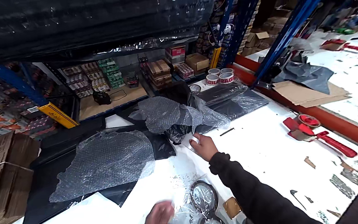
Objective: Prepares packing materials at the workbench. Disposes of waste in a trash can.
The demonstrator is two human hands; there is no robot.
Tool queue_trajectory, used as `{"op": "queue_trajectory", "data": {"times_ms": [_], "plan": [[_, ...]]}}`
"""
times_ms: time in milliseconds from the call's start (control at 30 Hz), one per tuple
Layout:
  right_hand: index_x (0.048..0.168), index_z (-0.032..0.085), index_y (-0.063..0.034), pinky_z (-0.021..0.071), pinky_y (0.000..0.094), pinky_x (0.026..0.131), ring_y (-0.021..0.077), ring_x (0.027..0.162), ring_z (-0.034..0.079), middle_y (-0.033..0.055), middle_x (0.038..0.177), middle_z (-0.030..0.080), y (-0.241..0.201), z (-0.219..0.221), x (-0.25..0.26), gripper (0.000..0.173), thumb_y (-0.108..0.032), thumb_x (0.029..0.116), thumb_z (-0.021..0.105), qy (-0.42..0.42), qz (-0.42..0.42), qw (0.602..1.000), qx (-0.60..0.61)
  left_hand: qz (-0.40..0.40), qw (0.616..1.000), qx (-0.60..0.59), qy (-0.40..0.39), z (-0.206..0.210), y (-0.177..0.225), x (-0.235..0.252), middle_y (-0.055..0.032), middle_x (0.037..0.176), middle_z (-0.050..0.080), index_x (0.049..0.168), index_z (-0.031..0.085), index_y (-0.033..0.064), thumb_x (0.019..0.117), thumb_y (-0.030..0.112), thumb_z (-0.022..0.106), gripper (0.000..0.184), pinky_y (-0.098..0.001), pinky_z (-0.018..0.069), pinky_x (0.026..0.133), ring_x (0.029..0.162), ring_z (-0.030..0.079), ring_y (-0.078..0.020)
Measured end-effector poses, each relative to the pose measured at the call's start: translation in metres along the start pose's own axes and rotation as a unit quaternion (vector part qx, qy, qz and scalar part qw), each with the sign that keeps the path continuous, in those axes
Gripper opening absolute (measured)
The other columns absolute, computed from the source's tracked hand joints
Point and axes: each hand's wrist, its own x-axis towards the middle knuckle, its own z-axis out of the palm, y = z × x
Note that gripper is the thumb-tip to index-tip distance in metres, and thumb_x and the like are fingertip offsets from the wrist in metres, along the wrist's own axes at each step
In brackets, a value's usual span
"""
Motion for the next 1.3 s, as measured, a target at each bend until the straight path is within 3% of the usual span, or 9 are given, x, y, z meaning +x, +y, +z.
{"op": "queue_trajectory", "data": {"times_ms": [100,200,367,533,733,867,1033,1200,1300], "plan": [[0.105,0.071,-0.0037,0.0528,0.058,0.083,0.0339,0.09,0.069,0.0174,0.09,0.071,-0.004,-0.003,-0.019,0.039,-0.039,0.0993,0.056,0.006,0.03,0.999,0.03,-0.172,0.969,-0.167,-0.056,0.068,0.058,0.108,-0.0236,0.127,0.065,0.145,0.045,-0.0028,0.1079,0.059,0.02,0.076,-0.047,0.0539,0.096,0.111,0.067,-0.0329],[0.105,0.072,-0.0063,0.0537,0.0582,0.083,0.0336,0.091,0.07,0.0161,0.092,0.072,-0.004,0.001,-0.034,0.046,-0.049,0.0972,0.056,-0.002,0.077,0.996,0.034,-0.286,0.922,-0.246,-0.091,0.101,0.08,0.179,-0.0207,0.124,0.066,0.143,0.049,0.0085,0.0942,0.081,0.025,0.091,-0.0563,0.0537,0.091,0.11,0.066,-0.0359],[0.105,0.071,-0.0066,0.0523,0.0599,0.082,0.0363,0.095,0.069,0.0176,0.096,0.071,0.002,-0.005,-0.041,0.051,-0.054,0.0965,0.055,-0.081,0.138,0.987,0.009,-0.221,0.917,-0.327,0.063,0.123,0.073,0.227,-0.0111,0.093,0.066,0.121,0.055,0.0023,0.1091,0.026,0.043,0.029,-0.0326,0.0576,0.065,0.076,0.067,-0.0178],[0.099,0.069,-0.0056,0.0522,0.0576,0.078,0.0344,0.092,0.069,0.0161,0.092,0.07,0.016,-0.007,-0.04,0.051,-0.054,0.097,0.053,-0.105,0.168,0.98,0.001,-0.256,0.864,-0.413,0.133,0.131,0.086,0.246,-0.0118,0.106,0.064,0.124,0.052,0.0076,0.1066,0.022,0.047,0.023,-0.0294,0.0563,0.064,0.085,0.067,-0.0179],[0.166,0.02,-0.0236,0.0504,0.0631,0.091,0.0431,0.102,0.067,0.0256,0.114,0.068,0.018,-0.012,-0.001,0.077,-0.032,0.0996,0.059,-0.279,0.123,0.952,-0.015,-0.171,0.906,-0.373,0.101,0.13,0.058,0.245,-0.015,0.1,0.063,0.126,0.053,0.0011,0.1075,0.018,0.047,0.026,-0.0346,0.0565,0.065,0.079,0.064,-0.0206],[0.141,0.057,-0.0055,0.0421,0.063,0.105,0.0423,0.125,0.059,0.026,0.131,0.063,0.01,-0.003,0.024,0.043,-0.028,0.1051,0.051,-0.332,0.082,0.939,-0.031,-0.152,0.903,-0.386,0.11,0.118,0.062,0.237,-0.0167,0.112,0.061,0.131,0.052,0.0013,0.1058,0.015,0.051,0.028,-0.0425,0.0563,0.082,0.096,0.063,-0.0252],[0.113,0.07,0.0016,0.0459,0.0599,0.095,0.0377,0.106,0.064,0.0245,0.11,0.068,0.016,0.006,0.028,0.048,-0.041,0.108,0.048,-0.299,0.083,0.951,0.021,-0.157,0.871,-0.462,-0.046,0.085,0.061,0.228,-0.0225,0.105,0.07,0.122,0.053,0.0038,0.1049,0.031,0.036,0.036,-0.0428,0.059,0.06,0.083,0.072,-0.0339],[0.105,0.068,-0.0052,0.0501,0.0311,0.059,0.0106,0.066,0.059,0.0037,0.085,0.065,0.023,-0.003,0.021,0.035,-0.034,0.1083,0.05,-0.272,0.165,0.933,0.169,-0.08,0.851,-0.479,-0.199,0.062,0.016,0.222,-0.0204,0.121,0.07,0.11,0.067,0.004,0.0725,0.019,0.081,0.042,-0.0481,0.0586,0.087,0.108,0.07,-0.0345],[0.105,0.066,-0.0081,0.0447,0.025,0.05,0.0069,0.056,0.054,-0.0005,0.079,0.063,0.025,-0.004,0.016,0.03,-0.033,0.1093,0.048,-0.29,0.214,0.897,0.257,-0.08,0.896,-0.414,-0.139,0.072,0.016,0.205,-0.0167,0.109,0.073,0.12,0.056,0.0009,0.1077,0.021,0.044,0.027,-0.0426,0.0589,0.092,0.103,0.072,-0.029]]}}
